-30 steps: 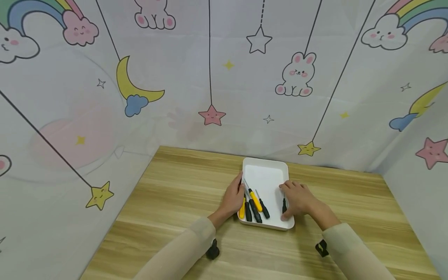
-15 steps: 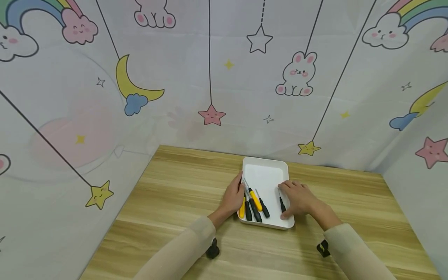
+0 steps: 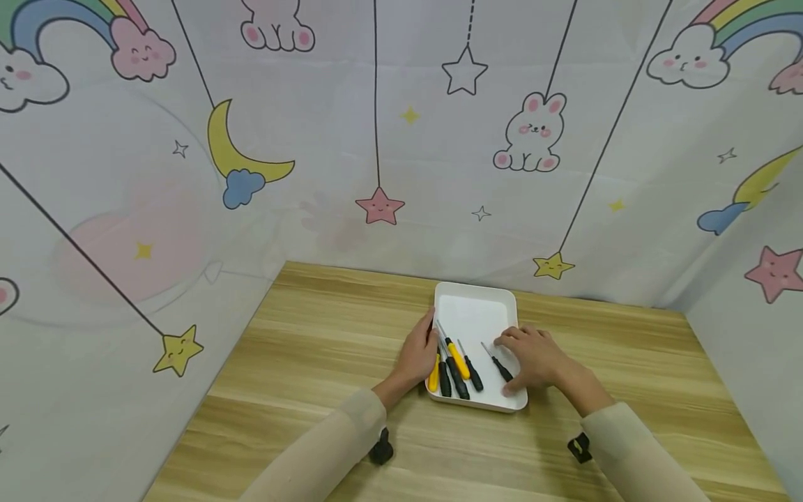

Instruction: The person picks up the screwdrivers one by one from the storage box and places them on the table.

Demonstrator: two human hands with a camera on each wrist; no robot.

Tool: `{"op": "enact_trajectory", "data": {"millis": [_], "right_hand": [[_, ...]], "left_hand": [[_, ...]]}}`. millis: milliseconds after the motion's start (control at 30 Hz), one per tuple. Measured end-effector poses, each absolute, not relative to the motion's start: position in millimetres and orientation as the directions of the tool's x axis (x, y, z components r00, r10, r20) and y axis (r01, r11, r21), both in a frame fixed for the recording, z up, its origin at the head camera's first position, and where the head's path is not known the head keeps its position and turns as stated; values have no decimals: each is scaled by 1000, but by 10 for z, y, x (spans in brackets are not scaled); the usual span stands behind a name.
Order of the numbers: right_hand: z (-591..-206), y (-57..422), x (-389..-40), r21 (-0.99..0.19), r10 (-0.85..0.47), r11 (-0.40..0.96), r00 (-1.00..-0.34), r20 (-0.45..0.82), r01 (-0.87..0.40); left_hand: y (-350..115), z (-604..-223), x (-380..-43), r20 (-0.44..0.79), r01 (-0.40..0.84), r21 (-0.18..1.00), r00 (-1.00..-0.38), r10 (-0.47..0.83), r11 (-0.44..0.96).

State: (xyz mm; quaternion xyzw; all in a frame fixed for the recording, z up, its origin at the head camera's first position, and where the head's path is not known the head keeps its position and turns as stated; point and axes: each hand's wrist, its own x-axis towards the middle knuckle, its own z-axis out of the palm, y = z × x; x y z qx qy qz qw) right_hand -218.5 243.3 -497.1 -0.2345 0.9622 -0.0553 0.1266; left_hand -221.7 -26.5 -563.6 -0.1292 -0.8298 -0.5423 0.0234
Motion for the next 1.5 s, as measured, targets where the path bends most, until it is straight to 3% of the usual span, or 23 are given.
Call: {"op": "enact_trajectory", "data": {"millis": [367, 567, 967, 1500], "right_hand": [[-4797, 2303, -2046, 41, -465, 876, -864, -193, -481], [-4745, 2210, -1988, 154, -541, 807, -818, -195, -571], [-4756, 2137, -1965, 140, -577, 780, -787, -216, -610], [-4873, 2165, -2020, 27, -548, 823, -805, -225, -568]], "left_hand": [[-266, -5619, -2227, 171, 232, 897, -967, 188, 377], [-256, -5659, -2234, 180, 241, 892, -965, 189, 382], [-263, -5644, -2227, 186, 246, 893, -964, 188, 378], [-286, -5669, -2208, 178, 238, 893, -966, 185, 381]]}}
